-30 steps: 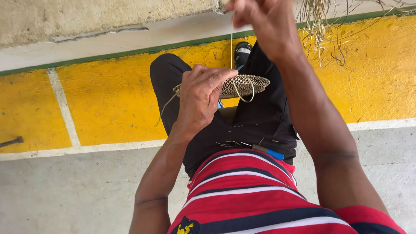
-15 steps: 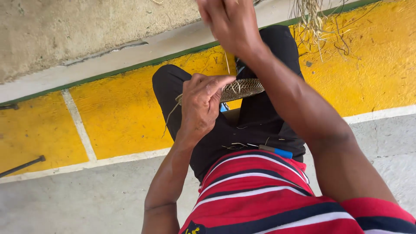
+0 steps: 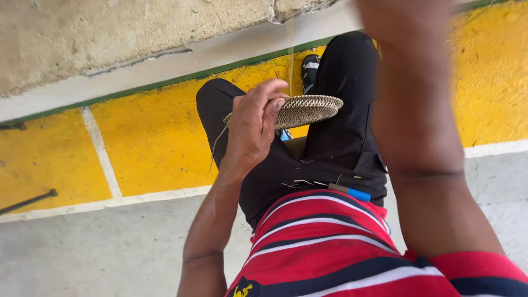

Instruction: Weaving a circular straw or reed object by stitching fibers through a coiled base using an awl and needle.

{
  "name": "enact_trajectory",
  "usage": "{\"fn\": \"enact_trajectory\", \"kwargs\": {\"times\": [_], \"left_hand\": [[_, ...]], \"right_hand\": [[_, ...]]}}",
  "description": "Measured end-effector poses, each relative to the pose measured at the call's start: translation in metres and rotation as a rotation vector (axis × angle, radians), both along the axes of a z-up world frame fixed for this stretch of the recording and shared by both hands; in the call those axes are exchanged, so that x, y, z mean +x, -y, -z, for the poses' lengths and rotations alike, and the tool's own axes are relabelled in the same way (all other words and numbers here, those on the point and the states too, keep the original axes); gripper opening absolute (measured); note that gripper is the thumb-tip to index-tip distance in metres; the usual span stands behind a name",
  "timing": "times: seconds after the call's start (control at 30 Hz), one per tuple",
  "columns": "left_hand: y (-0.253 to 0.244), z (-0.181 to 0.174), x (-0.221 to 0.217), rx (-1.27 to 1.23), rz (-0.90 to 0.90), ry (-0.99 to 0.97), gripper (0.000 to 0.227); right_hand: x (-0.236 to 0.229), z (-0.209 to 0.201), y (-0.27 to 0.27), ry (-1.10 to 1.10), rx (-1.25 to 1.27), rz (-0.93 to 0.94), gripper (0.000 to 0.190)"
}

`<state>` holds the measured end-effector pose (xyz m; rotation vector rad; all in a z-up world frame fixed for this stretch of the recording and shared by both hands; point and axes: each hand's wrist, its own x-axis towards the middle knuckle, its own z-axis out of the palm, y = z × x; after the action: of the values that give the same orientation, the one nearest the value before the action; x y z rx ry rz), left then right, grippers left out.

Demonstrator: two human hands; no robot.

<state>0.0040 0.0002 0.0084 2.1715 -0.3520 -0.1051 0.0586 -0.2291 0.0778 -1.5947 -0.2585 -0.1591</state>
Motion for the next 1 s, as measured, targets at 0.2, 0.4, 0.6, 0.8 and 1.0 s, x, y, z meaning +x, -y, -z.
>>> {"fn": "enact_trajectory", "kwargs": {"times": [0.2, 0.4, 0.6, 0.8, 1.0], "left_hand": [[-0.007, 0.006, 0.003, 0.069, 0.131, 0.055, 0.027], [-0.005, 0.01, 0.004, 0.067, 0.113, 0.046, 0.029], [-0.005, 0.018, 0.002, 0.057, 0.08, 0.113, 0.027], [-0.006, 0.019, 0.002, 0.034, 0.083, 0.114, 0.027], [-0.001, 0.008, 0.005, 0.078, 0.058, 0.039, 0.025]], "right_hand": [[-0.022, 0.04, 0.002, 0.133, 0.418, -0.335, 0.022], [-0.066, 0.101, -0.018, 0.063, -0.089, -0.096, 0.024], [-0.07, 0.133, -0.016, 0.039, 0.154, -0.127, 0.018], [-0.064, 0.133, -0.017, 0.069, 0.091, -0.111, 0.018], [-0.055, 0.119, -0.021, 0.256, -0.341, -0.073, 0.021]]}}
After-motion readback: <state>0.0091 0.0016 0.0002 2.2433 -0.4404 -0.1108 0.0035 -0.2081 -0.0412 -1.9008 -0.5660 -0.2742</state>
